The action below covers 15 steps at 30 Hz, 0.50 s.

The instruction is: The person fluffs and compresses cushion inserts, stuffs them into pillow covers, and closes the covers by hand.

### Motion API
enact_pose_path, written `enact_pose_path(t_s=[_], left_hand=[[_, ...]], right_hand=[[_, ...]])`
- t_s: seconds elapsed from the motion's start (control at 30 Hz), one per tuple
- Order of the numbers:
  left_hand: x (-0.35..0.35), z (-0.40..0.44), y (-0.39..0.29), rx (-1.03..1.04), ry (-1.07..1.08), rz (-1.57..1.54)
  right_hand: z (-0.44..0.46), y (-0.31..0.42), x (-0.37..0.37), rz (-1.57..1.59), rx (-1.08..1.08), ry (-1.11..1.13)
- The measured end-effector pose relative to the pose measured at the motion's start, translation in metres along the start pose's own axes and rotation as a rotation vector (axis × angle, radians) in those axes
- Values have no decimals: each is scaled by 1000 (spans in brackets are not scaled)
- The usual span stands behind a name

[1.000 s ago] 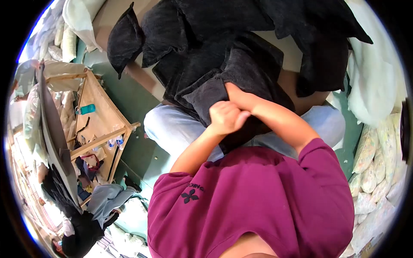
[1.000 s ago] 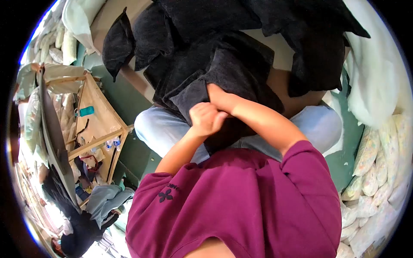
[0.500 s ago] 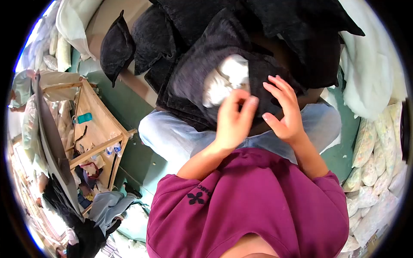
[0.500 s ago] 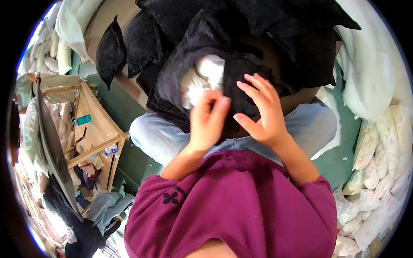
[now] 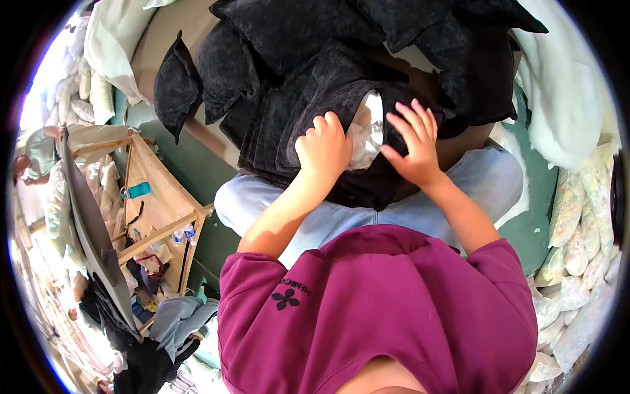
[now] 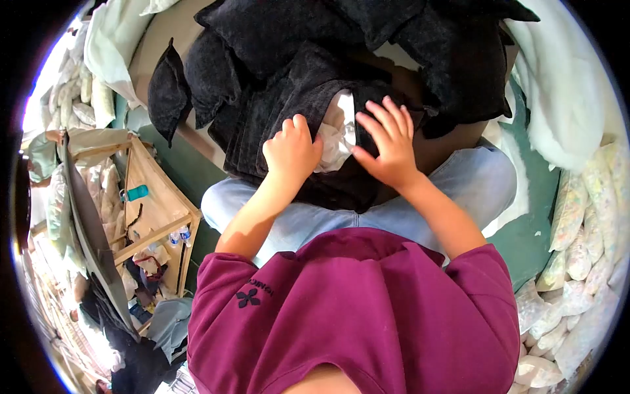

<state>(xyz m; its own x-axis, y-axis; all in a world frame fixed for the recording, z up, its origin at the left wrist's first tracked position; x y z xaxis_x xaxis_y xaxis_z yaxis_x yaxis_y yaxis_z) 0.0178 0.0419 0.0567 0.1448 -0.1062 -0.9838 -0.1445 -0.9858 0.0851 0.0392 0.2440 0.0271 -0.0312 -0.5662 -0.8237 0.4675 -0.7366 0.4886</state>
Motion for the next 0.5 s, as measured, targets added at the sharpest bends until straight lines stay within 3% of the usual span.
enact_pose_path(t_s=[0.1, 0.2, 0.27, 0.33, 0.37, 0.4, 0.47, 0.5], left_hand=[[-9, 2, 9, 22, 23, 21], [-24, 7, 20, 76, 166, -181], [-21, 10, 15, 311, 325, -490], [-1, 8, -9, 555, 587, -766], [18, 8, -24, 549, 642, -870], [32, 8, -34, 542, 696, -976], [46, 20, -39, 331, 952, -1387], [48, 25, -38, 340, 921, -1508]], right_hand=[[-17, 19, 11, 24, -214, 22], [-17, 20, 43, 40, -249, 126], [0, 14, 55, -58, -139, 356], [5, -14, 95, 25, -203, 188], [1, -25, 117, 558, 12, 243], [-3, -36, 139, 1099, 239, 138], [1, -49, 117, 598, 108, 288], [2, -61, 115, 398, 59, 400]])
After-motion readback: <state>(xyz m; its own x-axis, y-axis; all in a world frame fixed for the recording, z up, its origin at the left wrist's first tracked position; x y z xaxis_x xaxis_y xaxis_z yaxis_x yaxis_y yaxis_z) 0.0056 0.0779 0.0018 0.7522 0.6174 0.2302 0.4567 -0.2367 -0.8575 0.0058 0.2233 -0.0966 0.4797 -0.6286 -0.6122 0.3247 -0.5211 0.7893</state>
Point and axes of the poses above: each hand's wrist, its own z-axis towards the middle knuckle, its own x-axis out of the palm, y = z × x, the point moved 1 cm from there along z, towards the middle knuckle, and after that the axes turned 13 degrees about y, right-handed, at the moved point
